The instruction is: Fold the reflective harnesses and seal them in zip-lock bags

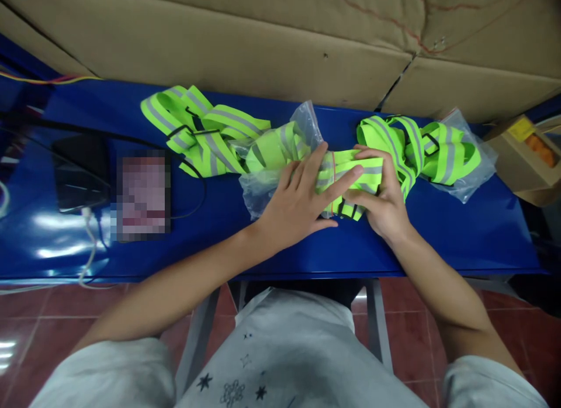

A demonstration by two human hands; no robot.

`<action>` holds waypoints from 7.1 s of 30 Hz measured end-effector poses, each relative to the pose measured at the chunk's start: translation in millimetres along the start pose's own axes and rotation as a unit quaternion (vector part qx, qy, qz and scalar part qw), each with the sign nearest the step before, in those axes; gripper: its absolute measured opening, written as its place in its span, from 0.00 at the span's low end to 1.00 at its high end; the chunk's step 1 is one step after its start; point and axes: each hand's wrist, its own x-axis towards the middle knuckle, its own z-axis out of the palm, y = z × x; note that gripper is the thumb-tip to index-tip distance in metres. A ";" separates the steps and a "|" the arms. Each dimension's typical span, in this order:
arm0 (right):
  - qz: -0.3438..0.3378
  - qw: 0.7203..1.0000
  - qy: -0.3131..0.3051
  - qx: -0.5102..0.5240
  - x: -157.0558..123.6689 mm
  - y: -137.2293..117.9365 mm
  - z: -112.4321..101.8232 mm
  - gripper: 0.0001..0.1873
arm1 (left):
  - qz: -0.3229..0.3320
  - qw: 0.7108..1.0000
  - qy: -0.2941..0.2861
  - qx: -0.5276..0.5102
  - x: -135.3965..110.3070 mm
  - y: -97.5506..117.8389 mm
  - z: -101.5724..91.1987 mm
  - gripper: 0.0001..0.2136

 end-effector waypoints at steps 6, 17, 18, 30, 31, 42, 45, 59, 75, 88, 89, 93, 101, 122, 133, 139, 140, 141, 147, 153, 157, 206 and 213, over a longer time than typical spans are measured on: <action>-0.091 0.995 -0.009 -0.046 5.4 -0.4 -15.5 0.24 | -0.009 0.970 0.031 -0.242 5.7 -28.4 -25.8 0.40; -0.182 0.979 -0.060 -0.073 -7.4 1.3 -5.7 0.63 | -0.045 0.983 -0.037 -0.173 5.9 -34.8 -33.0 0.25; -0.164 0.984 -0.049 -0.048 -7.2 0.6 -5.1 0.64 | -0.037 0.986 -0.019 -0.164 5.1 -33.4 -30.9 0.24; -0.115 0.992 -0.060 0.004 -7.3 -4.8 2.4 0.18 | -0.039 0.976 -0.076 -0.198 5.7 -30.1 -28.6 0.22; -0.118 0.991 -0.063 -0.005 -7.5 -2.8 4.8 0.18 | -0.042 0.976 -0.076 -0.197 5.9 -29.5 -27.5 0.22; -0.004 0.983 -0.161 0.085 -1.5 -6.3 -16.0 0.25 | -0.148 0.930 -0.119 -0.315 9.9 -20.0 -32.3 0.20; 0.004 0.989 -0.145 0.039 2.8 -4.1 -27.7 0.17 | -0.161 0.920 -0.112 -0.340 10.2 -21.2 -30.2 0.21; 0.004 0.998 -0.050 -0.044 -4.6 5.7 8.6 0.12 | -0.195 0.841 -0.217 -0.455 14.3 -29.7 -7.1 0.24; 0.127 0.959 -0.054 0.246 -12.1 21.5 5.4 0.16 | -0.196 0.774 -0.176 -0.576 -0.7 -9.4 0.7 0.16; 0.202 0.945 -0.015 0.257 -6.2 18.2 4.8 0.22 | -0.262 0.700 -0.136 -0.650 1.9 -15.1 -1.9 0.16; 0.208 0.945 -0.028 0.251 -8.2 17.2 4.2 0.25 | -0.281 0.678 -0.127 -0.668 1.5 -15.5 -3.0 0.15; 0.194 0.948 -0.079 0.241 -18.1 15.2 2.8 0.32 | -0.304 0.635 -0.118 -0.700 -3.3 -14.1 -4.9 0.14; 0.163 0.956 -0.094 0.227 0.5 20.7 -8.1 0.37 | -0.303 0.723 -0.092 -0.614 6.7 -16.7 -1.4 0.18; 0.110 0.985 -0.108 0.080 2.6 8.8 -2.9 0.23 | -0.327 0.750 -0.173 -0.548 10.2 -23.0 -8.9 0.20; 0.065 0.995 -0.041 -0.069 1.5 -8.2 7.1 0.07 | -0.307 0.784 -0.142 -0.521 11.6 -21.0 -17.6 0.21; 0.063 0.994 -0.080 -0.045 -2.2 3.0 16.3 0.11 | -0.275 0.723 -0.201 -0.601 14.7 -33.5 -1.8 0.19; 0.064 0.994 -0.085 -0.019 -1.9 4.8 15.4 0.11 | -0.268 0.694 -0.216 -0.633 15.5 -35.0 -0.6 0.18; 0.066 0.995 -0.080 0.000 -1.2 6.6 14.2 0.12 | -0.264 0.670 -0.225 -0.657 16.4 -36.0 0.1 0.17; 0.132 0.987 0.088 0.007 5.3 16.4 7.9 0.17 | -0.279 0.740 -0.077 -0.607 17.1 -33.8 -6.0 0.32; 0.108 0.988 0.098 -0.042 0.6 11.7 9.1 0.15 | -0.280 0.776 -0.061 -0.561 8.9 -22.6 -6.2 0.32; 0.074 0.994 0.067 -0.040 0.5 9.1 6.3 0.13 | -0.301 0.757 -0.039 -0.578 10.9 -24.2 -2.5 0.36; 0.092 0.991 -0.099 0.001 11.3 9.7 -17.7 0.20 | -0.251 0.785 -0.159 -0.543 4.2 -53.5 -26.6 0.29; 0.112 0.979 -0.168 0.017 10.8 12.3 -15.0 0.23 | -0.262 0.789 -0.169 -0.529 6.2 -46.2 -13.5 0.30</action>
